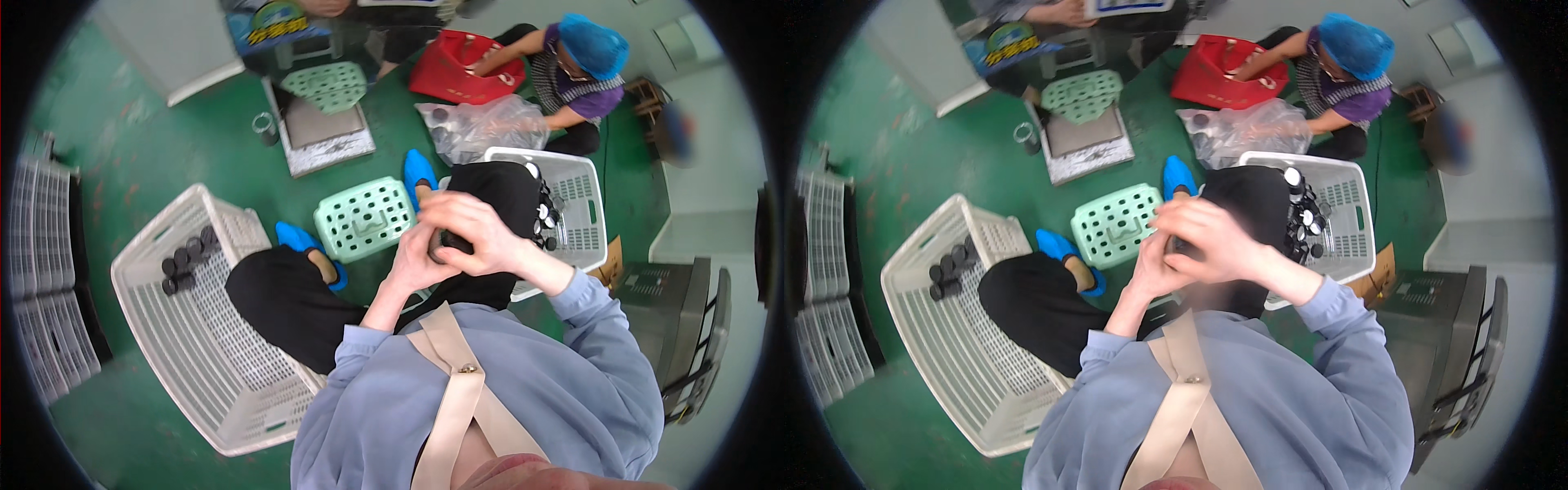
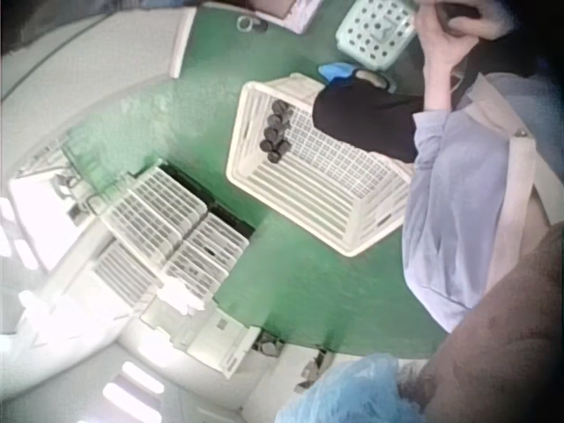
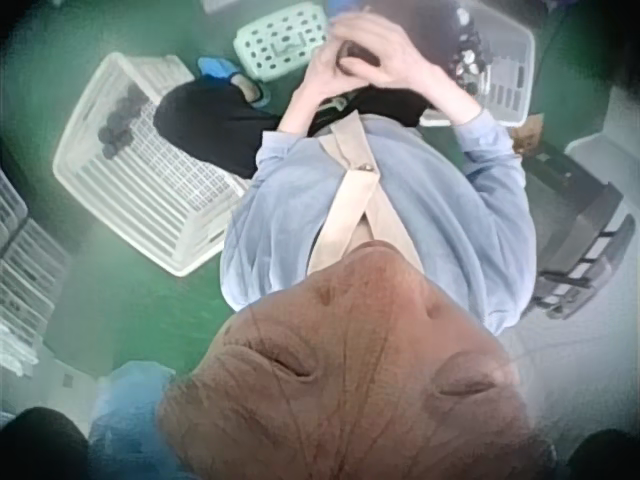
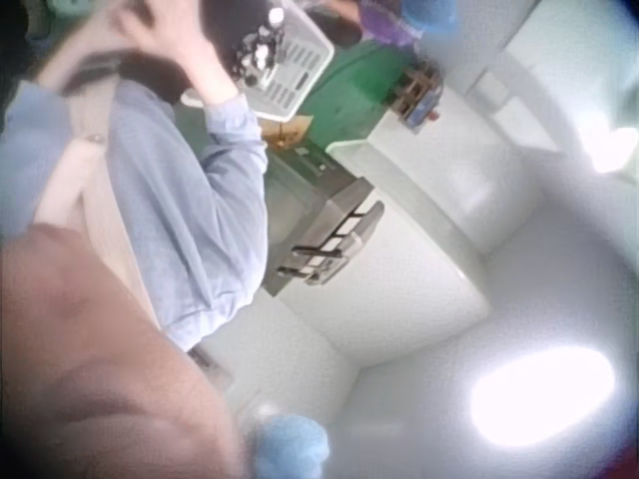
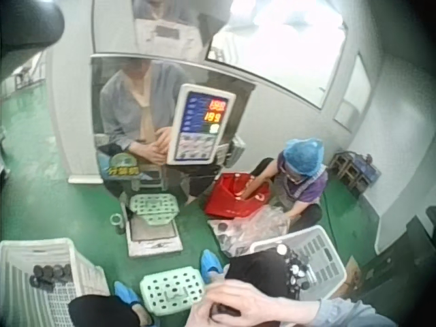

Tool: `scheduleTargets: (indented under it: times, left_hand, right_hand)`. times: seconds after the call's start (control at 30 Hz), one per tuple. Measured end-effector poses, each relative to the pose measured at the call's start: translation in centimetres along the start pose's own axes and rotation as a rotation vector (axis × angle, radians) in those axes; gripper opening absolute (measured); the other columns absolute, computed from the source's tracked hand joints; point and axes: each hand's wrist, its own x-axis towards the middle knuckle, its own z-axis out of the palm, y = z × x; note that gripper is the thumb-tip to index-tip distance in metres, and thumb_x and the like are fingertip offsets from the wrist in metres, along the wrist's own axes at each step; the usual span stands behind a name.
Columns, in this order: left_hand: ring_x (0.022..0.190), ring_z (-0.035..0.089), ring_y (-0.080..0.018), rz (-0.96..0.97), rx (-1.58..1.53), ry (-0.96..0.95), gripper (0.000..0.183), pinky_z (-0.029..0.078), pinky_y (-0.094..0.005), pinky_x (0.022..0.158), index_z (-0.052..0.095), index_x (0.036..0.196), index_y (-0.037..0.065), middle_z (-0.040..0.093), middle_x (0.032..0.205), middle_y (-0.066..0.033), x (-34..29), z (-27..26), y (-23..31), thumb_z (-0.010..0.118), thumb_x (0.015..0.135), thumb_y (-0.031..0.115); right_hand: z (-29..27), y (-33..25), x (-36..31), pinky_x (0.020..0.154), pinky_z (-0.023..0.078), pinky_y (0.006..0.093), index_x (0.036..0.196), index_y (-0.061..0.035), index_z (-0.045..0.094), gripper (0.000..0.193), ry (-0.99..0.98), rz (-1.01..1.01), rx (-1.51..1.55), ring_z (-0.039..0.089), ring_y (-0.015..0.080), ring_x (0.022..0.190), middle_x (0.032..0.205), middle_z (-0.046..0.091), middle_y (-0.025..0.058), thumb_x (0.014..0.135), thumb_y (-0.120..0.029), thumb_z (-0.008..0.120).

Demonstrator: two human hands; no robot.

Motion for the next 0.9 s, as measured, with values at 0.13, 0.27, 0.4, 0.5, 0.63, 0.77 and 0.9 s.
scheduleTargets:
  times: [0.13,0.27,0.4,0.5,0.63,0.77,0.9]
  left_hand:
    - [0.090,0.070,-0.0384,0.131,0.257,0.143,0.054,0.056,-0.0445,0.074,0.062,0.118,0.000,0.069,0.103,-0.0188,0.2,0.3,-1.8,0.083,0.070,0.012]
    - [0.103,0.071,-0.0383,-0.110,0.115,0.038,0.063,0.057,-0.0434,0.086,0.058,0.130,-0.002,0.070,0.112,-0.0210,0.0,0.1,-1.0,0.084,0.075,0.014]
    - [0.102,0.072,-0.0378,-0.062,-0.088,-0.192,0.068,0.056,-0.0445,0.087,0.056,0.133,0.001,0.069,0.114,-0.0202,-0.6,-0.9,-1.1,0.085,0.074,0.020]
    - [0.101,0.072,-0.0380,-0.049,-0.048,-0.062,0.066,0.056,-0.0441,0.084,0.056,0.132,0.000,0.069,0.113,-0.0205,-0.8,1.1,-1.8,0.084,0.076,0.019]
    - [0.099,0.071,-0.0387,-0.046,0.220,0.001,0.066,0.056,-0.0436,0.082,0.054,0.134,-0.002,0.068,0.111,-0.0221,-0.2,0.5,-1.4,0.082,0.078,0.019]
    - [0.107,0.070,-0.0341,-0.219,-0.213,-0.193,0.068,0.057,-0.0434,0.089,0.052,0.137,-0.001,0.068,0.118,-0.0195,-1.0,-0.8,-1.2,0.083,0.079,0.019]
    - [0.110,0.070,-0.0324,-0.102,-0.089,-0.066,0.063,0.057,-0.0430,0.091,0.055,0.134,0.000,0.068,0.120,-0.0186,-2.6,1.2,-2.3,0.082,0.080,0.017]
  right_hand:
    - [4.8,-0.9,-0.5,0.081,0.057,0.0423,0.116,0.0034,0.065,0.038,0.421,0.328,-0.032,0.069,0.0361,0.091,0.104,0.068,0.0186,0.083,-0.016,0.072]
    - [2.7,-1.4,-0.6,0.098,0.050,0.0468,0.130,0.0009,0.060,0.059,0.318,0.246,-0.060,0.061,0.0380,0.117,0.130,0.062,0.0199,0.082,-0.028,0.079]
    - [0.2,-0.5,-1.3,0.093,0.053,0.0459,0.124,-0.0005,0.064,0.053,0.175,-0.005,0.144,0.064,0.0343,0.115,0.124,0.065,0.0171,0.078,-0.022,0.079]
    - [3.4,-0.7,-2.3,0.082,0.059,0.0399,0.112,-0.0012,0.068,0.038,0.417,0.204,0.031,0.071,0.0312,0.100,0.108,0.071,0.0147,0.080,-0.020,0.075]
    - [5.2,-1.2,-1.5,0.085,0.058,0.0400,0.115,-0.0016,0.067,0.043,0.493,0.408,-0.055,0.069,0.0310,0.103,0.117,0.069,0.0154,0.082,-0.028,0.075]
    - [-0.1,-1.5,-1.2,0.088,0.057,0.0419,0.120,-0.0026,0.067,0.048,0.322,-0.004,-0.001,0.068,0.0321,0.107,0.125,0.067,0.0167,0.082,-0.029,0.079]
    - [1.9,-0.9,-1.7,0.078,0.056,0.0407,0.097,-0.0018,0.069,0.025,0.312,0.124,0.261,0.070,0.0319,0.093,0.100,0.071,0.0130,0.080,-0.019,0.074]
